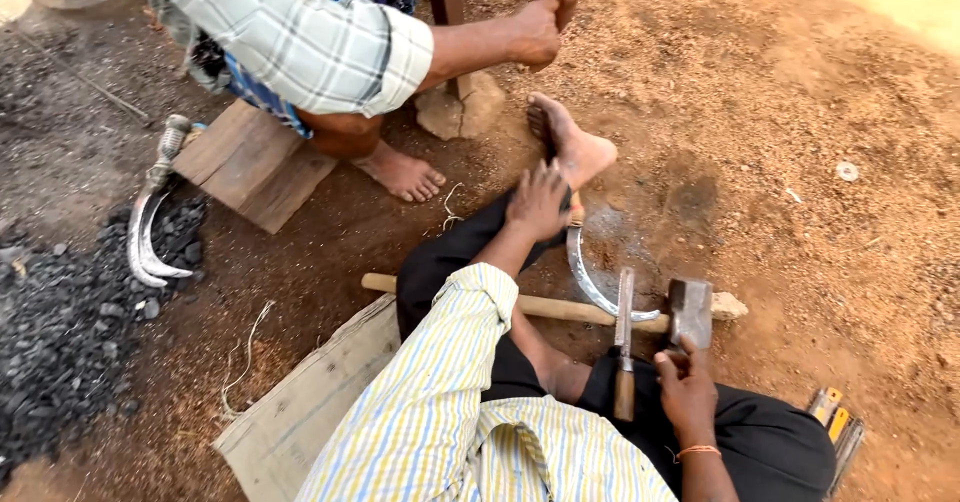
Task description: Sharpening a curved blade or sickle using a metal rod or file against a hammer base.
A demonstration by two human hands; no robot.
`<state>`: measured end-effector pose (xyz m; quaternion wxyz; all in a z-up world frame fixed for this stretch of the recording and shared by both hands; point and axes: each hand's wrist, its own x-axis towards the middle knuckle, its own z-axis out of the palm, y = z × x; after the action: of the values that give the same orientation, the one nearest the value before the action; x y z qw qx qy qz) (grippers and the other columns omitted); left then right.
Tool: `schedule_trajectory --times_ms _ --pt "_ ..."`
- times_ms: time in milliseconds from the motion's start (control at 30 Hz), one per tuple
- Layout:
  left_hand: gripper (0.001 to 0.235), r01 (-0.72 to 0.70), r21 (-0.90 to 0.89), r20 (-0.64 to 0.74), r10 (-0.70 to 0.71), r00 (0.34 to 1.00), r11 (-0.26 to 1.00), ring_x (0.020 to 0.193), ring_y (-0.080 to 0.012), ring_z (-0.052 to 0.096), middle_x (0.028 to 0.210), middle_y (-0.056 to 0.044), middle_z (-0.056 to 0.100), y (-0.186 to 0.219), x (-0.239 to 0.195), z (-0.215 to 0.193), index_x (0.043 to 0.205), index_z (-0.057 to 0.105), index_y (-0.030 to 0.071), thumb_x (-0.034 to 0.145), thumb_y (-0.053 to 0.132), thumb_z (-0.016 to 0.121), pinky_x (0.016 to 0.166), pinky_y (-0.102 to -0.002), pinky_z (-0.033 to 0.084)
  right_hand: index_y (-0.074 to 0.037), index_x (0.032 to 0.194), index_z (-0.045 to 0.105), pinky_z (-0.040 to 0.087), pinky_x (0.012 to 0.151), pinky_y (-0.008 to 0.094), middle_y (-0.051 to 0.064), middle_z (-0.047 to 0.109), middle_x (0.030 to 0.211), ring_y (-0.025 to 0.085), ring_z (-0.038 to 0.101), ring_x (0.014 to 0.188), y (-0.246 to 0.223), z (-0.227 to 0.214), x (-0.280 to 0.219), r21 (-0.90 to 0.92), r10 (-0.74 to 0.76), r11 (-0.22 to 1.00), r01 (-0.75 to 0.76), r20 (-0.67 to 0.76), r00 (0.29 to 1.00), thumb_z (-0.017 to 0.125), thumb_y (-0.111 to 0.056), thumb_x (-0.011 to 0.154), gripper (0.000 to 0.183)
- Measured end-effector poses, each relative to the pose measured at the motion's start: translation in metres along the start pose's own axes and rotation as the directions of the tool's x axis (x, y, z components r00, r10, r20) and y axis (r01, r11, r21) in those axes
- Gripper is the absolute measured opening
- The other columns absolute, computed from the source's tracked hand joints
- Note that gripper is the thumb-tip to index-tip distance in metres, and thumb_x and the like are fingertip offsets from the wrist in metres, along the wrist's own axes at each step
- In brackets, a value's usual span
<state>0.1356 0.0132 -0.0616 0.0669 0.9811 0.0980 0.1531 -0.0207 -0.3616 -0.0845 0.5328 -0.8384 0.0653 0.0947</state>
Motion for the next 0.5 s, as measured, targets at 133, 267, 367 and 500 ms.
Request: schedule_trajectory --times_ms 133,267,367,500 --pt "0.101 -0.169 0.067 0.672 0.081 0.736 0.983 0.161 -0.0409 0.001 0.174 -0.020 0.001 0.033 -0.005 -0.034 0.166 0.015 0.017 0.091 0.055 0.070 0.129 -0.053 0.007 -0.011 0.150 0.054 0.057 0.089 0.037 0.012 0.075 0.119 0.022 0.073 0.098 0.002 -0.004 -0.003 -0.251 -0.026 0.967 0.027 0.008 1.000 0.073 -0.021 0.093 0.061" --pt "0.107 0.069 -0.317 0.219 0.003 0.976 0.946 0.158 -0.0396 0.008 0.171 -0.023 0.006 0.030 -0.020 -0.049 0.164 0.011 0.008 0.089 0.055 0.072 0.126 -0.057 0.010 -0.015 0.150 0.052 0.058 0.089 0.039 0.011 0.074 0.121 0.024 0.074 0.099 -0.016 0.003 -0.008 -0.361 -0.016 0.932 0.037 0.062 0.998 0.073 -0.032 0.091 0.065" --pt "0.105 0.174 -0.617 0.104 -0.140 0.985 0.767 0.159 -0.0403 0.017 0.171 -0.026 0.014 0.028 -0.055 -0.105 0.164 0.012 0.004 0.091 0.050 0.071 0.127 -0.052 0.018 -0.017 0.150 0.053 0.057 0.090 0.042 0.011 0.074 0.121 0.027 0.075 0.100 -0.038 0.006 -0.006 -0.467 0.031 0.884 0.018 0.095 0.995 0.073 -0.041 0.089 0.069" --pt "0.099 0.070 -0.715 -0.214 -0.313 0.925 0.696 0.161 -0.0414 0.023 0.171 -0.029 0.021 -0.024 -0.098 -0.130 0.165 0.009 -0.003 0.100 0.045 0.067 0.131 -0.047 0.021 -0.020 0.152 0.049 0.058 0.089 0.044 0.011 0.072 0.124 0.029 0.073 0.105 -0.059 0.012 -0.014 -0.558 0.114 0.830 0.005 0.178 0.977 0.072 -0.049 0.085 0.077"
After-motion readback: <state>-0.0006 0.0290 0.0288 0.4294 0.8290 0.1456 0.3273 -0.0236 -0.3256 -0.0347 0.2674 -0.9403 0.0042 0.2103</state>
